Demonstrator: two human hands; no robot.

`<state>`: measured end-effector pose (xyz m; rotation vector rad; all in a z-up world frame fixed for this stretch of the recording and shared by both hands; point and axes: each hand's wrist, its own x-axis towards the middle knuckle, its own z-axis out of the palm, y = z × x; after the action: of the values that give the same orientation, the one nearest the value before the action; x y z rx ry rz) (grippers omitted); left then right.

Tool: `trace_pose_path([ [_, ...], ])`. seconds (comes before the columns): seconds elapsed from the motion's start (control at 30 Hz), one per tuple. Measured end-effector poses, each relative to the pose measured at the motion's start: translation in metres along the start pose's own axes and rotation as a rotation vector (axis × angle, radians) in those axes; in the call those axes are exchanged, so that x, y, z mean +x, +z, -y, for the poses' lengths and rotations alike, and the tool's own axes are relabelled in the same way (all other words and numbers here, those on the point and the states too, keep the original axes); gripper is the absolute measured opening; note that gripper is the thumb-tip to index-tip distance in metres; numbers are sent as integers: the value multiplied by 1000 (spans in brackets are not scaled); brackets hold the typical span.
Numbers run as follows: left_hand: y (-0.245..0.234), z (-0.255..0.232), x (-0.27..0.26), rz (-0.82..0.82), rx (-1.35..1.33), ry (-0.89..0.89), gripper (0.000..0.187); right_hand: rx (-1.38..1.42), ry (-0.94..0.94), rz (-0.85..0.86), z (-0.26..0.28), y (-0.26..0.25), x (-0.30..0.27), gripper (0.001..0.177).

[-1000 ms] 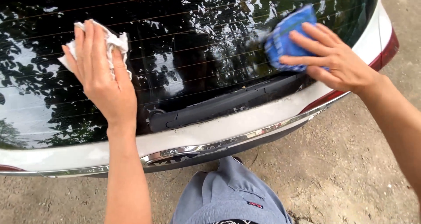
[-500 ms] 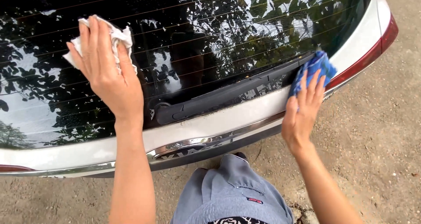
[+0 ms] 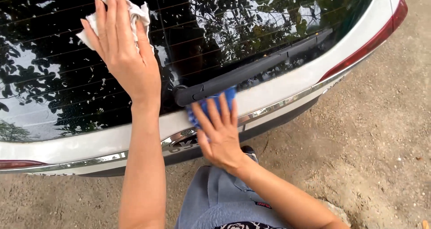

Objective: Wiping the rear window and back panel of a car using two cloths

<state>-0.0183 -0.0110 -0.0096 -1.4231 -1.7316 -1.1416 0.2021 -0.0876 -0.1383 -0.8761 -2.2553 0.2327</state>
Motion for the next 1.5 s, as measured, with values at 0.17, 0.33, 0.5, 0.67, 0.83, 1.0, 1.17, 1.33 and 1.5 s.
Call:
trace_pose_path([
  [0.17, -2, 1, 1, 26, 4, 6, 35, -128, -176, 31, -31, -23, 5, 57],
  [0.33, 0, 4, -1, 24, -11, -5, 35, -204, -243, -59, -115, -44, -11, 57],
  [0.5, 1, 5, -2, 10, 1, 3, 34, -190, 202, -211, -169, -85, -1, 55],
  [0.67, 11, 16, -3, -7, 6, -16, 39, -90, 503, -368, -168, -90, 25, 56],
  [0.83, 7, 16, -2, -11, -18, 10, 31, -23, 294, -333, -129, -57, 1, 67],
  [1.0, -2, 14, -4, 12, 7, 28, 29, -145, 184, -212, -161, -81, -5, 59],
  [1.17, -13, 5, -6, -9, 84, 204, 27, -141, 351, -314, -246, -110, 19, 60],
  [1.33, -10, 51, -45, 42, 88, 133, 22, -91, 473, -347, -334, -153, 60, 55],
  [1.5, -2, 134, -106, 140, 233, -313, 57, 40, 727, -145, -415, -200, 122, 67],
])
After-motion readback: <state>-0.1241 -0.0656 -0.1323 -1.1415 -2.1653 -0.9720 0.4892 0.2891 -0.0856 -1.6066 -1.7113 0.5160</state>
